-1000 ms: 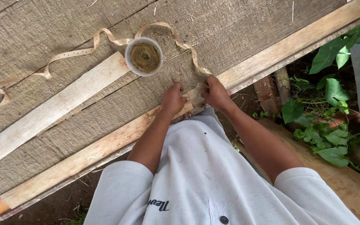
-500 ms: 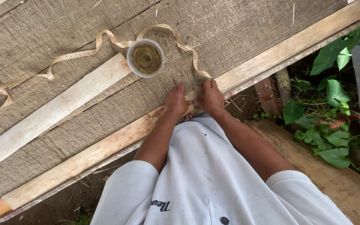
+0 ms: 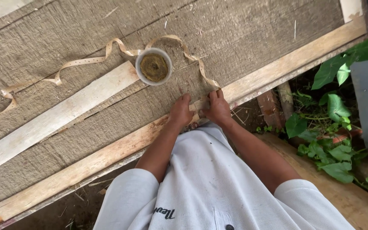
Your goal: Applying glue to a thin wood strip and attaching it to a larger wooden board, followed by trimming with a utility knife.
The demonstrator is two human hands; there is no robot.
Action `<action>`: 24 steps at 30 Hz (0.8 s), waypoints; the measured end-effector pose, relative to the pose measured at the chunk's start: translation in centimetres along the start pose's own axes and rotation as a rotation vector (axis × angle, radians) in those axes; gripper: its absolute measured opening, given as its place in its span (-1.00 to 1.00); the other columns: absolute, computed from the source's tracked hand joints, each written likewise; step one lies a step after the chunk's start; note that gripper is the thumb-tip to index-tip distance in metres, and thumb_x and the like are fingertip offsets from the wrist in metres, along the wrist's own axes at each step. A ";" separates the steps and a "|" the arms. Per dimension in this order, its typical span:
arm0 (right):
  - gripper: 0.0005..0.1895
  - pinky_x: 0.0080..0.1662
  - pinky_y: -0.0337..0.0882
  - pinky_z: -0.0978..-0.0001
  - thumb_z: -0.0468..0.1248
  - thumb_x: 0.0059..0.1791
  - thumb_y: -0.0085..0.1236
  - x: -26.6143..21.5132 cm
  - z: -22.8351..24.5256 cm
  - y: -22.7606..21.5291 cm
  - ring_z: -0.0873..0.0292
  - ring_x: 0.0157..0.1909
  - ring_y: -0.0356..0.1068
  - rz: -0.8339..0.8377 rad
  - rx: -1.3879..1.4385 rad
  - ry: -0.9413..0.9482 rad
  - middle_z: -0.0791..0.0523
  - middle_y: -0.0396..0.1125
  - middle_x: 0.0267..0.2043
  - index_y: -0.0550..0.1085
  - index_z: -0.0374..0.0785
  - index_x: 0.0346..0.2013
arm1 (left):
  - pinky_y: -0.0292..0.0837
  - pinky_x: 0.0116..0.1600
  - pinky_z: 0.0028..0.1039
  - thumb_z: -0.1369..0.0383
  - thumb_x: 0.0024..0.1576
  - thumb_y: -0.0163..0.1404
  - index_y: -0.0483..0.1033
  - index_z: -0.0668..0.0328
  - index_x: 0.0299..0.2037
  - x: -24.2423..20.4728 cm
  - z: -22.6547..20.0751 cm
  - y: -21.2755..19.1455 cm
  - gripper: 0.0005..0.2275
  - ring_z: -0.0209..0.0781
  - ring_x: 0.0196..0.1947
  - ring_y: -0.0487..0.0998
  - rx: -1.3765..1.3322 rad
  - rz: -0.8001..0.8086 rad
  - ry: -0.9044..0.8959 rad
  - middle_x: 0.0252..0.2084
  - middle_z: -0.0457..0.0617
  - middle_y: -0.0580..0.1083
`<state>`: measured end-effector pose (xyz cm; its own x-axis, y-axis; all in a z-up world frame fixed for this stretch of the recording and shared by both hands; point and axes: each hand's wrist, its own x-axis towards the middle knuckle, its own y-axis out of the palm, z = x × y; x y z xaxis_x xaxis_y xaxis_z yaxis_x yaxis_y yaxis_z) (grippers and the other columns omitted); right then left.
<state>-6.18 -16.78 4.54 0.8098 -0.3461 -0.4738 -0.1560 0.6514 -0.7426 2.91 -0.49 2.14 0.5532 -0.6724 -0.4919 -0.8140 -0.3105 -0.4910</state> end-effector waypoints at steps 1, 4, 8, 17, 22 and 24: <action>-0.40 -0.05 0.60 -0.30 -0.28 -0.13 0.46 1.0 -1.4 0.5 -0.44 -0.09 0.45 -0.006 -0.006 -0.014 -0.13 0.08 0.08 0.22 -0.29 -0.01 | 0.63 -0.05 0.17 0.43 0.19 0.17 0.19 0.28 0.13 0.0 0.6 0.3 -0.58 0.34 0.04 0.54 -0.001 -0.016 0.004 0.04 0.32 0.37; -0.73 -0.12 0.59 -0.23 -0.36 0.08 0.10 3.3 -3.4 1.2 -0.38 -0.03 0.45 0.085 0.144 -0.040 -0.14 0.17 0.07 0.27 -0.31 0.02 | 0.61 -0.09 0.07 0.40 0.24 0.10 0.22 0.25 0.13 -0.7 1.9 0.1 -0.65 0.26 -0.01 0.55 -0.179 -0.043 -0.021 -0.06 0.21 0.37; -0.83 -0.14 0.58 -0.02 -0.25 0.16 0.05 5.3 -0.3 -1.0 -0.12 -0.13 0.54 0.104 0.226 -0.136 -0.05 0.28 -0.08 0.43 -0.27 -0.01 | 0.60 -0.08 -0.07 0.36 0.26 0.04 0.42 0.17 0.06 -2.9 1.0 -3.1 -0.79 0.05 -0.09 0.60 -0.283 -0.261 -0.078 -0.15 0.06 0.44; -0.64 -0.10 0.58 0.07 -0.28 0.15 0.12 5.8 13.8 -5.1 0.04 -0.15 0.55 0.180 0.361 -0.157 -0.04 0.41 -0.16 0.38 -0.26 0.24 | 0.37 0.04 -0.17 0.40 0.19 0.15 0.38 -0.02 -0.02 -2.8 4.4 -7.8 -0.77 -0.10 0.02 0.38 -0.290 -1.028 -0.146 -0.06 -0.11 0.26; -0.52 -0.07 0.54 -0.13 -0.28 0.12 0.16 6.0 19.3 -6.7 -0.18 -0.02 0.52 0.188 0.209 -0.148 -0.12 0.42 -0.12 0.27 -0.34 0.29 | 0.22 0.23 0.02 0.35 0.19 0.19 0.27 0.01 0.14 -1.6 4.7 -9.9 -0.61 0.14 0.26 0.20 -0.332 -1.093 -0.168 0.18 0.01 0.16; -0.53 -0.13 0.58 0.02 -0.15 0.06 0.27 8.2 18.3 -4.9 -0.01 -0.11 0.55 0.171 0.053 -0.083 0.03 0.47 -0.18 0.31 -0.19 0.16 | 0.09 0.33 0.18 0.14 0.07 0.32 0.21 0.00 0.22 -1.0 5.0 -10.1 -0.39 0.25 0.36 0.04 -0.346 -1.026 -0.259 0.29 0.09 0.07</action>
<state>11.56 -10.43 13.00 0.8183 -0.1717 -0.5485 -0.2673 0.7311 -0.6277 11.40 6.66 4.02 0.9797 0.1583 -0.1231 0.0669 -0.8368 -0.5434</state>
